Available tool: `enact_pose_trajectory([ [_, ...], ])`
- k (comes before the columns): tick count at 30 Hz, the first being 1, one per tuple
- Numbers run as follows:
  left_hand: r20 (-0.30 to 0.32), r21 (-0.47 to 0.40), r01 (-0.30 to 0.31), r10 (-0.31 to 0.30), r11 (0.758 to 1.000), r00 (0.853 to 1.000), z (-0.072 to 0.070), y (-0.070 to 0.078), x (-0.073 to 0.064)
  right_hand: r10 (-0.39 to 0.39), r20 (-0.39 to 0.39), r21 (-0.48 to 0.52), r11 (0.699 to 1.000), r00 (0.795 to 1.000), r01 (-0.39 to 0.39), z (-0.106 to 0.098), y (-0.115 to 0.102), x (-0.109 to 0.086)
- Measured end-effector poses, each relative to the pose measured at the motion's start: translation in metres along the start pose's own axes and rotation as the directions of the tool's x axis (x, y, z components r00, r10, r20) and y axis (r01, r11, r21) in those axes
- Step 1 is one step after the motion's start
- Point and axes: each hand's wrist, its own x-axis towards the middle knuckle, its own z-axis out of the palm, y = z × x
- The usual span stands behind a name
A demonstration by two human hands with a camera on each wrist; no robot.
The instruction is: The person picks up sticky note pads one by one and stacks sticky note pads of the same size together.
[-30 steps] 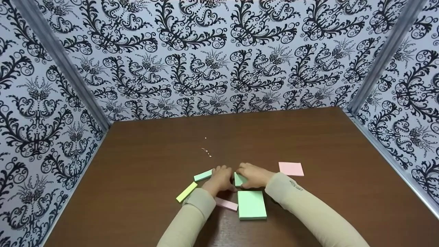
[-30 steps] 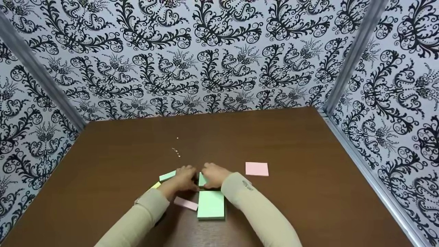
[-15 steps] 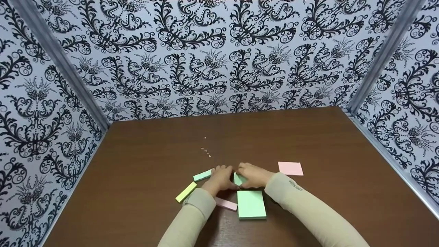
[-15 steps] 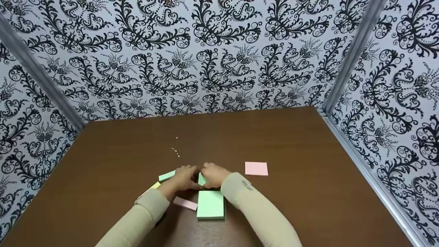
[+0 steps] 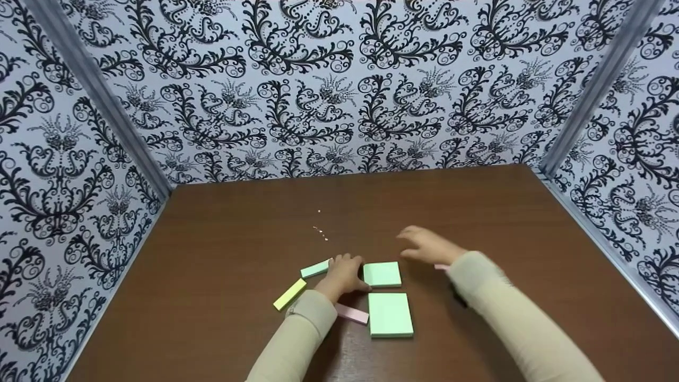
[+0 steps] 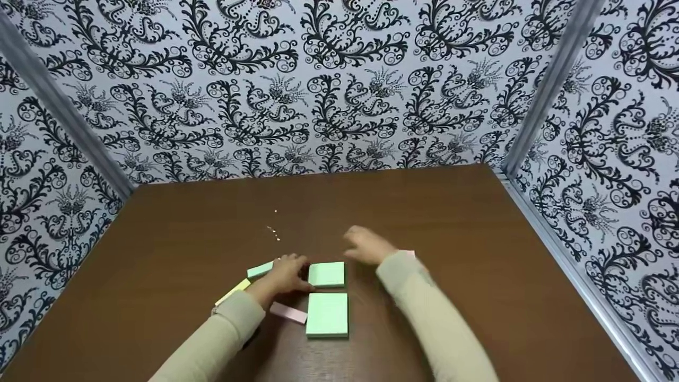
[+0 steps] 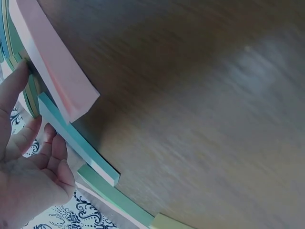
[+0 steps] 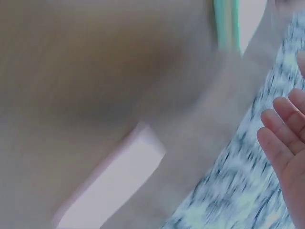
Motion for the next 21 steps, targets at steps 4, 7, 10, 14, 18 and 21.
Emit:
enact_pose_trajectory([
  [4, 0.007, -0.006, 0.004, -0.004, 1.000, 1.000, -0.001, 0.001, 0.000, 0.050, 0.024, 0.009, 0.999, 0.998, -0.050, -0.013, 0.028, -0.028],
  [7, 0.008, -0.004, 0.002, -0.002, 1.000, 1.000, 0.000, 0.002, 0.002, 0.094, 0.073, 0.010, 0.995, 0.993, -0.095, -0.012, 0.044, -0.046],
  [10, 0.004, 0.002, 0.004, -0.004, 1.000, 1.000, 0.001, 0.001, 0.003, 0.146, 0.100, -0.007, 0.989, 0.984, -0.146, -0.007, 0.055, -0.056],
  [14, 0.001, 0.010, 0.003, -0.003, 1.000, 1.000, 0.002, 0.001, 0.004, 0.140, 0.070, -0.068, 0.988, 0.988, -0.135, 0.001, 0.063, -0.062],
  [18, 0.003, 0.011, 0.001, -0.002, 1.000, 1.000, 0.002, 0.001, 0.004, 0.072, 0.011, -0.122, 0.990, 0.997, -0.070, 0.007, 0.067, -0.063],
  [21, 0.003, 0.007, 0.006, -0.006, 1.000, 1.000, 0.002, 0.000, 0.003, 0.036, -0.011, -0.142, 0.989, 0.999, -0.037, 0.010, 0.067, -0.062],
])
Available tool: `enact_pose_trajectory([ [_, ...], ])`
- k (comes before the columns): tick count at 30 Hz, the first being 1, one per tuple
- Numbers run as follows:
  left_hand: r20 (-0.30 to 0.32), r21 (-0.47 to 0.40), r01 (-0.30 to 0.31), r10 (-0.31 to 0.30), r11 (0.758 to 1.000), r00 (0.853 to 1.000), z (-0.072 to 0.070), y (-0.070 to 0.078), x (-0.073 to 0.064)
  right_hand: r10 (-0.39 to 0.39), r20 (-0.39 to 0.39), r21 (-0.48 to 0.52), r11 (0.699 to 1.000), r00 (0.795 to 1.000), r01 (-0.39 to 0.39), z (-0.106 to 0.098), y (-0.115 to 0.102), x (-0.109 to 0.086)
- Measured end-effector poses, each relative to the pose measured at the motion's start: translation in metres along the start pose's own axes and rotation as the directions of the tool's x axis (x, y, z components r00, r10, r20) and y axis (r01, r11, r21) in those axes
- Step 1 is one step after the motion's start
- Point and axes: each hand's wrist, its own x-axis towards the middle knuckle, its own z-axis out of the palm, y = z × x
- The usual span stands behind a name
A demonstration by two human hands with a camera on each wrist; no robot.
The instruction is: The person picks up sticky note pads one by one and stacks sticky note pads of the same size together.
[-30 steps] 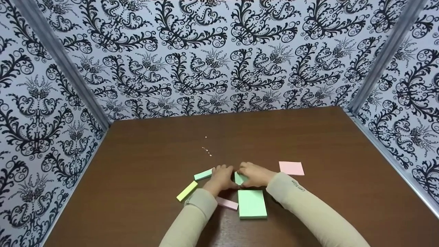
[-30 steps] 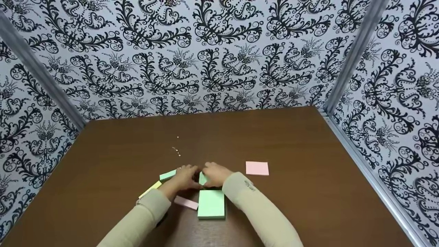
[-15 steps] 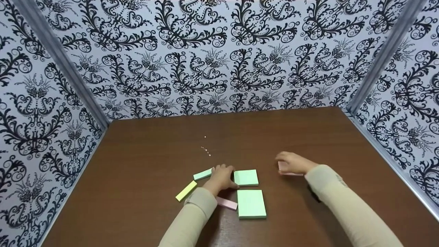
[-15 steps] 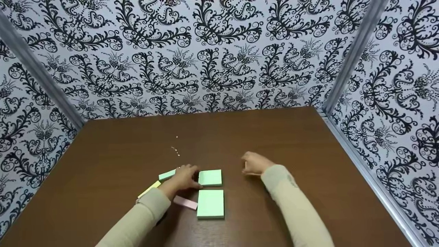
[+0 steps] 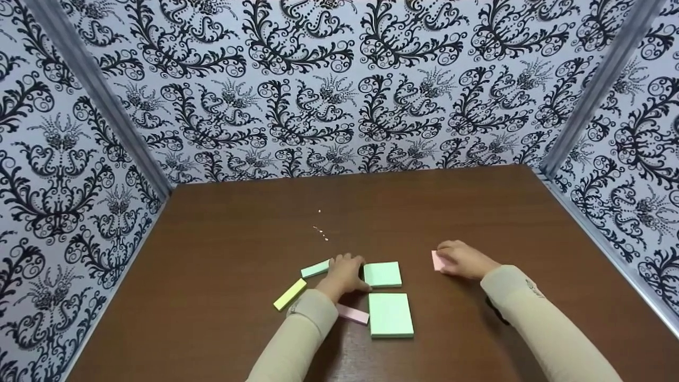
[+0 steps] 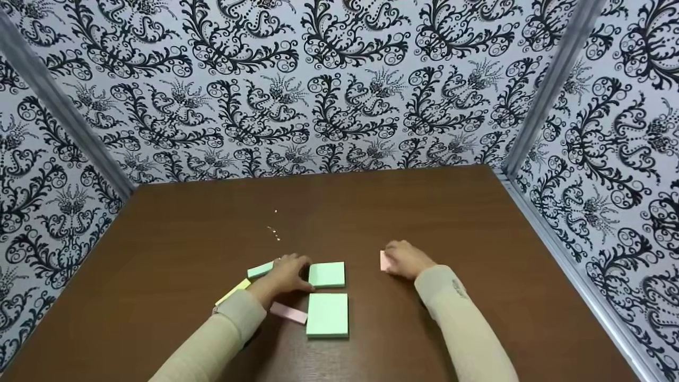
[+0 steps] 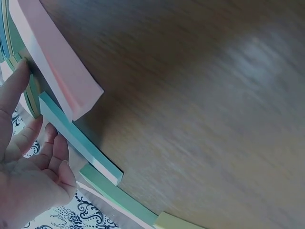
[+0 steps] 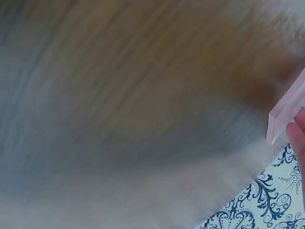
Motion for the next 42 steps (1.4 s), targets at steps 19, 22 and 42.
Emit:
enact_pose_trajectory([
  [19, 0.030, -0.029, 0.023, -0.022, 0.999, 0.999, 0.000, 0.001, 0.001, -0.112, -0.061, -0.051, 0.993, 0.992, 0.109, 0.010, -0.012, 0.006],
  [22, 0.026, -0.016, 0.023, -0.023, 1.000, 0.999, 0.000, 0.001, 0.001, -0.127, -0.068, -0.033, 0.992, 0.990, 0.125, 0.008, -0.023, 0.011],
  [42, 0.021, 0.016, 0.023, -0.023, 1.000, 1.000, 0.001, -0.001, 0.001, -0.267, 0.038, -0.033, 0.963, 0.963, 0.268, 0.023, -0.070, 0.048],
])
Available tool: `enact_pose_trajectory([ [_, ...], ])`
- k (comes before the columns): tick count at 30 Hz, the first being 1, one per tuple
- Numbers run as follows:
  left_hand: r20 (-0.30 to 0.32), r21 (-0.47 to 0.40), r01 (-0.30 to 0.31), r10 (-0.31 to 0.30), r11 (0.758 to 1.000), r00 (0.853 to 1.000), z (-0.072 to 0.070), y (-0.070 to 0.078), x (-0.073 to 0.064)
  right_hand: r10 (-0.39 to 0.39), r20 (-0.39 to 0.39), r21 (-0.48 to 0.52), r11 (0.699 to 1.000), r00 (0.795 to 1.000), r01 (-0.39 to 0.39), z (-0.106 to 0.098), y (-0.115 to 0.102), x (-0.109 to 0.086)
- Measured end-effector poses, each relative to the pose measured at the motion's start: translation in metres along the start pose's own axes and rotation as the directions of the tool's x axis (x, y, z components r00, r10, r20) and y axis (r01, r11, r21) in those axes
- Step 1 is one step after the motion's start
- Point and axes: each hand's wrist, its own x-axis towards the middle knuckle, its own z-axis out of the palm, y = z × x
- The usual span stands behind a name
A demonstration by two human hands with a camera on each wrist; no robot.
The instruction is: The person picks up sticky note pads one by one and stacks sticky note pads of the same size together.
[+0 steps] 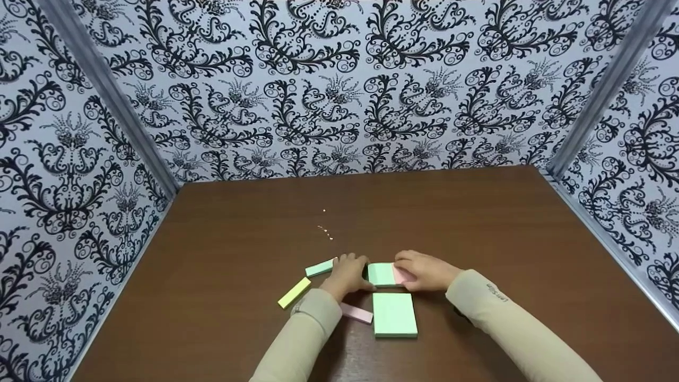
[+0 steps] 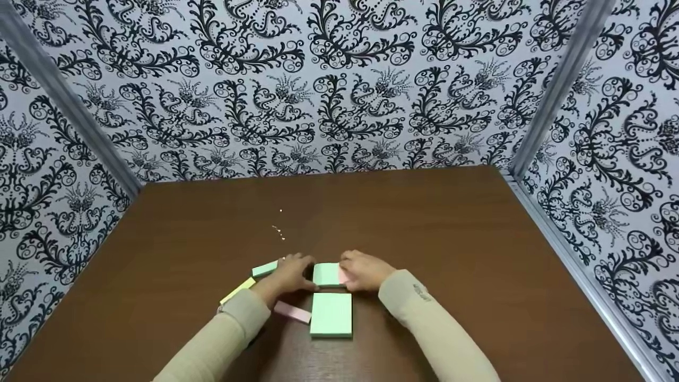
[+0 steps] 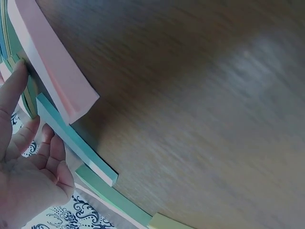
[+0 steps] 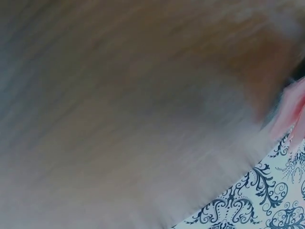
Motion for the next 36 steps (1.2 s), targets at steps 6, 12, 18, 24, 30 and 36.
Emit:
enact_pose_trajectory([
  [6, -0.006, 0.000, -0.004, 0.004, 1.000, 1.000, 0.003, 0.000, 0.001, 0.061, 0.057, 0.040, 0.997, 0.996, -0.064, -0.003, -0.009, 0.007],
  [12, -0.011, 0.011, -0.005, 0.005, 1.000, 1.000, 0.002, 0.000, 0.000, 0.073, 0.077, 0.044, 0.996, 0.994, -0.076, -0.001, -0.013, 0.017],
  [18, -0.019, 0.036, -0.006, 0.007, 0.999, 1.000, 0.002, 0.001, 0.000, 0.041, 0.051, 0.065, 0.997, 0.998, -0.044, 0.003, -0.017, 0.027],
  [24, -0.020, 0.039, -0.003, 0.004, 0.999, 1.000, 0.002, 0.001, 0.000, 0.036, 0.049, 0.060, 0.997, 0.998, -0.039, 0.005, -0.022, 0.034],
  [30, -0.031, 0.028, -0.004, 0.005, 1.000, 1.000, 0.001, 0.003, -0.002, 0.004, 0.036, 0.058, 0.998, 0.999, -0.006, 0.007, -0.022, 0.038],
  [36, -0.023, 0.041, -0.011, 0.012, 0.999, 1.000, 0.001, 0.000, -0.001, 0.002, 0.035, 0.059, 0.998, 0.999, -0.004, 0.008, -0.022, 0.040],
])
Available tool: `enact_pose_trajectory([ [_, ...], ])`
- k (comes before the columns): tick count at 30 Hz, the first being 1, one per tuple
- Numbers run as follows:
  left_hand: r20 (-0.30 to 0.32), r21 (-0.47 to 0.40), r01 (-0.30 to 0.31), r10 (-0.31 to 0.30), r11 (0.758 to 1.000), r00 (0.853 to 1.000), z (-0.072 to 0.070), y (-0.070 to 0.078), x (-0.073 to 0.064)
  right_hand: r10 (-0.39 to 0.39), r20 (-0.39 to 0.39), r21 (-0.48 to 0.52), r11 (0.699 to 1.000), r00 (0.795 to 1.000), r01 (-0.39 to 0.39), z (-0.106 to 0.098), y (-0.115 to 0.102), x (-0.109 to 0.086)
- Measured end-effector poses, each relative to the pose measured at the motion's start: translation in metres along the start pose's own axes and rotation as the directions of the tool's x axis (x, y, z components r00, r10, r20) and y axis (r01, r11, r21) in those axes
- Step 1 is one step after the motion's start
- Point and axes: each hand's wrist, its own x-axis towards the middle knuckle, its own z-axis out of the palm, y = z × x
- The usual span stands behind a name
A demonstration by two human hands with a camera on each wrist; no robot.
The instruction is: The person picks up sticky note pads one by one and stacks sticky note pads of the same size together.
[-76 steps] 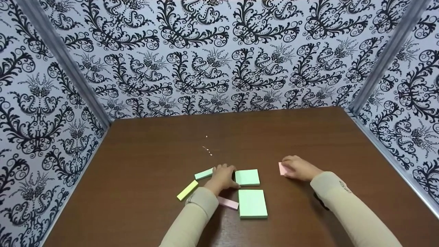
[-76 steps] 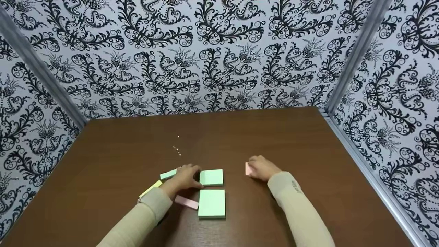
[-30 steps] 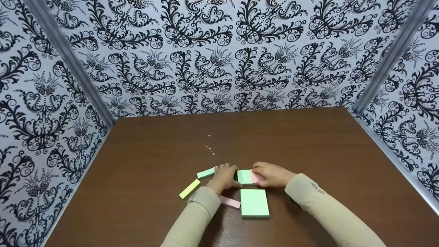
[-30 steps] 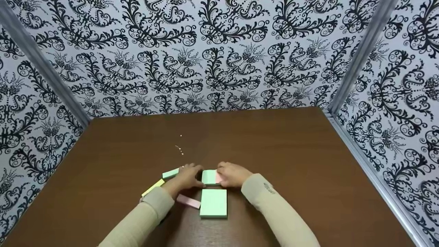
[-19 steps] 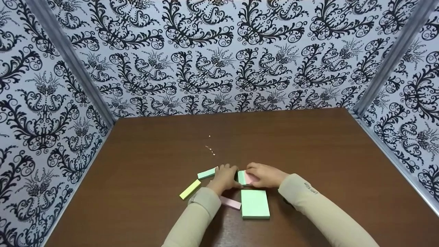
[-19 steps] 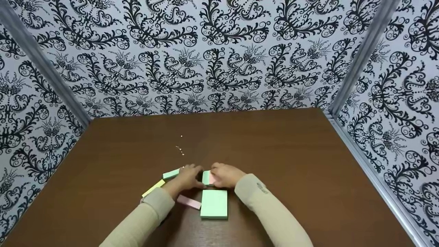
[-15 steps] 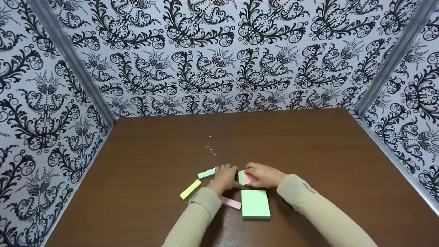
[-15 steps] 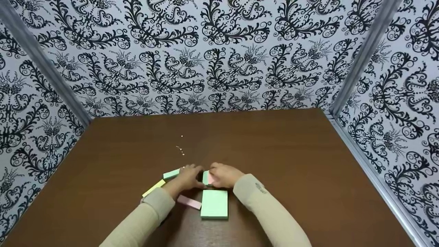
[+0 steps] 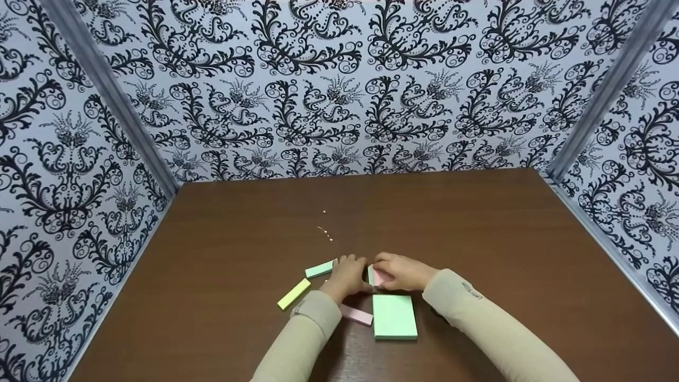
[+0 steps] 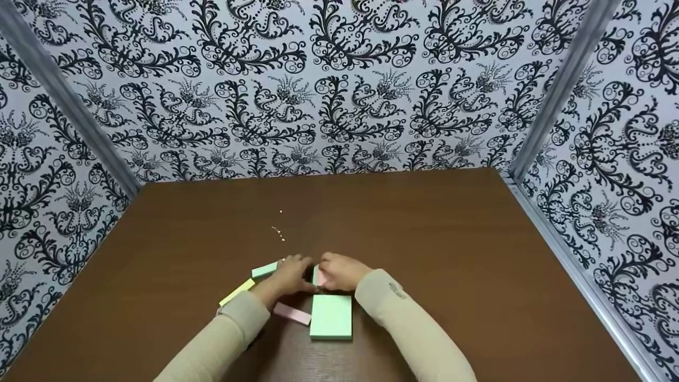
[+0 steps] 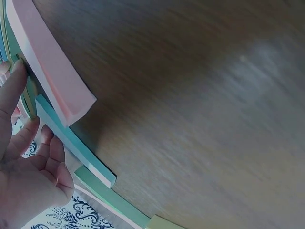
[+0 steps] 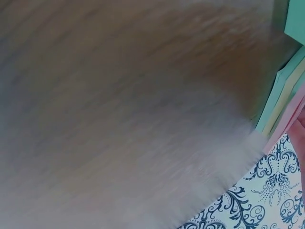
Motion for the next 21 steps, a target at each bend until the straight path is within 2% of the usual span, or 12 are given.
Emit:
enact_pose_trajectory([
  [7, 0.000, -0.019, -0.039, 0.039, 0.999, 0.999, 0.0011, -0.0071, 0.0004, 0.056, 0.034, 0.053, 0.997, 0.998, -0.058, -0.0003, -0.0026, 0.0000],
  [21, -0.036, -0.038, -0.050, 0.049, 0.998, 0.998, 0.0033, -0.0074, 0.0024, 0.084, 0.032, 0.103, 0.991, 0.996, -0.087, -0.0044, -0.0058, -0.0002],
])
